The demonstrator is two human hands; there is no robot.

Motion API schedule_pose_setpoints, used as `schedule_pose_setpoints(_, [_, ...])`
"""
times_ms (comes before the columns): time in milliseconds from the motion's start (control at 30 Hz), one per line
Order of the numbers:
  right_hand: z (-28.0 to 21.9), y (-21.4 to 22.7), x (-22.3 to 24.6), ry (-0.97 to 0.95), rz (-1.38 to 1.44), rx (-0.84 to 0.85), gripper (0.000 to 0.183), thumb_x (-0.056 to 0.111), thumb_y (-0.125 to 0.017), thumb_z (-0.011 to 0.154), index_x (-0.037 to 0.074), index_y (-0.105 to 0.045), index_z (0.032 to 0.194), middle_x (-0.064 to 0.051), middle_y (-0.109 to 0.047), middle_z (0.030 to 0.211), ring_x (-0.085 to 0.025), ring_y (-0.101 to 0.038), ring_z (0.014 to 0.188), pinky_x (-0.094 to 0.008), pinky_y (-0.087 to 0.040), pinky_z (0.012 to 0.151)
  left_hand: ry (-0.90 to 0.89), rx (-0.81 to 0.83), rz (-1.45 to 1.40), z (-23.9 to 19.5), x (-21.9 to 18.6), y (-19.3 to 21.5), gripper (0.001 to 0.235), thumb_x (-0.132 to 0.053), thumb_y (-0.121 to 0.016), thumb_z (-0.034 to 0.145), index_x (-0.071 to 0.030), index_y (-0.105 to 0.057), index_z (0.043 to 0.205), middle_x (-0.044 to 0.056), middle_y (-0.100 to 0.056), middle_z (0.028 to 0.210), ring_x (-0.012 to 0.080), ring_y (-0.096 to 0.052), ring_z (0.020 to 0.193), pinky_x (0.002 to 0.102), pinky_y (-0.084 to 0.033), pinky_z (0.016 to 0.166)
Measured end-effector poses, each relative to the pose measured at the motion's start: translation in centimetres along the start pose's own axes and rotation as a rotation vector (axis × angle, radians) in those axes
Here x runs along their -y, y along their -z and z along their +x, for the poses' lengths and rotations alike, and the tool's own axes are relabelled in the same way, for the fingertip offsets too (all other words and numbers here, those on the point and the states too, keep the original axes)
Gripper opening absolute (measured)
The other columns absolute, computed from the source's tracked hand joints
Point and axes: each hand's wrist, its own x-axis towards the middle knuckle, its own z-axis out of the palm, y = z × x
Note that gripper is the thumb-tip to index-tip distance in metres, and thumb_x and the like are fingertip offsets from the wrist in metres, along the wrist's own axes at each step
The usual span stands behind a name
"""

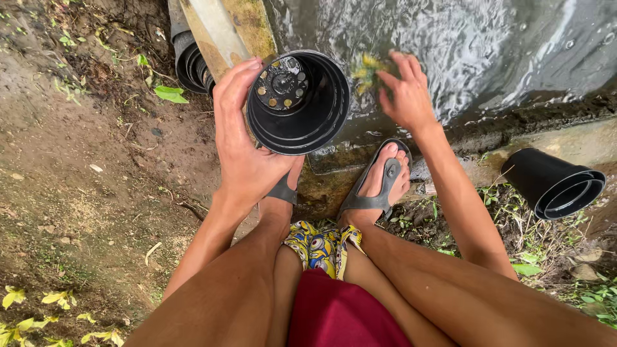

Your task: The person stands at a concrete water trough and washes black plastic plant pots. They repeatedly dip the pots into the water, scrub them with a yellow sponge, and rinse them. The person handles the pots one at a time, turning them over to clean both the interior and exterior surfaces.

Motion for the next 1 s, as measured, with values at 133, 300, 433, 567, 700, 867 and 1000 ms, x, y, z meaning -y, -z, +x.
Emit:
schedule_pose_setpoints(133, [0.7, -3.3, -1.3, -0.286, 0.336, 0.012, 0.031, 0.017, -0.075, 0.098, 0.004, -0.065, 0.125, -0.025, -0.058, 0.132, -0.044, -0.062, 0.111, -0.050, -0.051, 0.100, -0.001, -0.010, -0.004, 0.0, 0.2, 0.0, 0.086, -0.016, -0.098, 0.084, -0.006, -0.041, 0.148, 0.014, -0.048, 0.148, 0.0307, -0.049, 0.143, 0.040, -0.042, 0.124])
schedule_pose_setpoints(300, [4.6, -7.0, -1.1, -0.668, 1.072, -0.130, 0.053, 0.007, -0.076, 0.082, 0.010, -0.045, 0.126, -0.010, -0.064, 0.110, -0.019, -0.064, 0.087, -0.033, -0.055, 0.071, 0.010, -0.018, -0.015, -0.1, 0.3, -0.2, 0.083, -0.012, -0.095, 0.085, -0.006, -0.042, 0.148, 0.014, -0.049, 0.148, 0.0302, -0.051, 0.143, 0.038, -0.043, 0.124])
schedule_pose_setpoints(433, [7.7, -5.3, 0.3, -0.806, 1.572, -0.002, 0.044, 0.004, -0.076, 0.092, 0.010, -0.056, 0.131, -0.009, -0.069, 0.111, -0.019, -0.067, 0.094, -0.033, -0.057, 0.075, 0.003, -0.060, -0.035, -0.1, 0.4, 0.6, 0.087, -0.013, -0.097, 0.081, -0.006, -0.042, 0.148, 0.014, -0.050, 0.147, 0.0304, -0.051, 0.141, 0.038, -0.043, 0.124])
schedule_pose_setpoints(567, [8.1, 0.4, 1.6, -0.591, 1.798, 0.039, 0.045, 0.025, -0.066, 0.100, 0.006, -0.062, 0.141, -0.007, -0.066, 0.123, -0.017, -0.062, 0.104, -0.032, -0.054, 0.085, 0.022, -0.125, 0.003, -0.2, 0.3, 2.1, 0.093, -0.017, -0.101, 0.078, -0.006, -0.043, 0.149, 0.015, -0.050, 0.145, 0.0309, -0.052, 0.139, 0.039, -0.044, 0.122])
schedule_pose_setpoints(700, [9.0, 3.2, 4.0, -0.618, 2.066, -0.088, 0.043, 0.043, -0.060, 0.100, 0.011, -0.062, 0.129, -0.005, -0.065, 0.117, -0.020, -0.058, 0.090, -0.041, -0.055, 0.078, 0.060, -0.172, -0.016, -0.4, 0.4, 3.3, 0.095, -0.019, -0.102, 0.074, -0.005, -0.044, 0.148, 0.015, -0.051, 0.143, 0.0317, -0.053, 0.137, 0.038, -0.045, 0.120])
schedule_pose_setpoints(867, [11.1, 3.1, 6.9, -0.799, 2.180, -0.161, 0.024, 0.030, -0.056, 0.107, 0.007, -0.049, 0.107, -0.015, -0.063, 0.107, -0.023, -0.059, 0.083, -0.033, -0.051, 0.072, 0.084, -0.200, -0.123, -0.2, 0.8, 3.6, 0.089, -0.014, -0.096, 0.071, -0.004, -0.046, 0.145, 0.015, -0.053, 0.143, 0.0331, -0.055, 0.137, 0.039, -0.046, 0.118])
schedule_pose_setpoints(1000, [10.1, 5.8, 6.4, -0.489, 1.964, -0.167, 0.030, 0.016, -0.060, 0.105, 0.019, -0.064, 0.135, -0.006, -0.068, 0.103, -0.003, -0.043, 0.054, -0.014, -0.032, 0.042, 0.039, -0.202, -0.124, -0.3, 1.1, 3.9, 0.084, -0.011, -0.091, 0.071, -0.004, -0.047, 0.142, 0.015, -0.053, 0.145, 0.0352, -0.054, 0.139, 0.043, -0.044, 0.121])
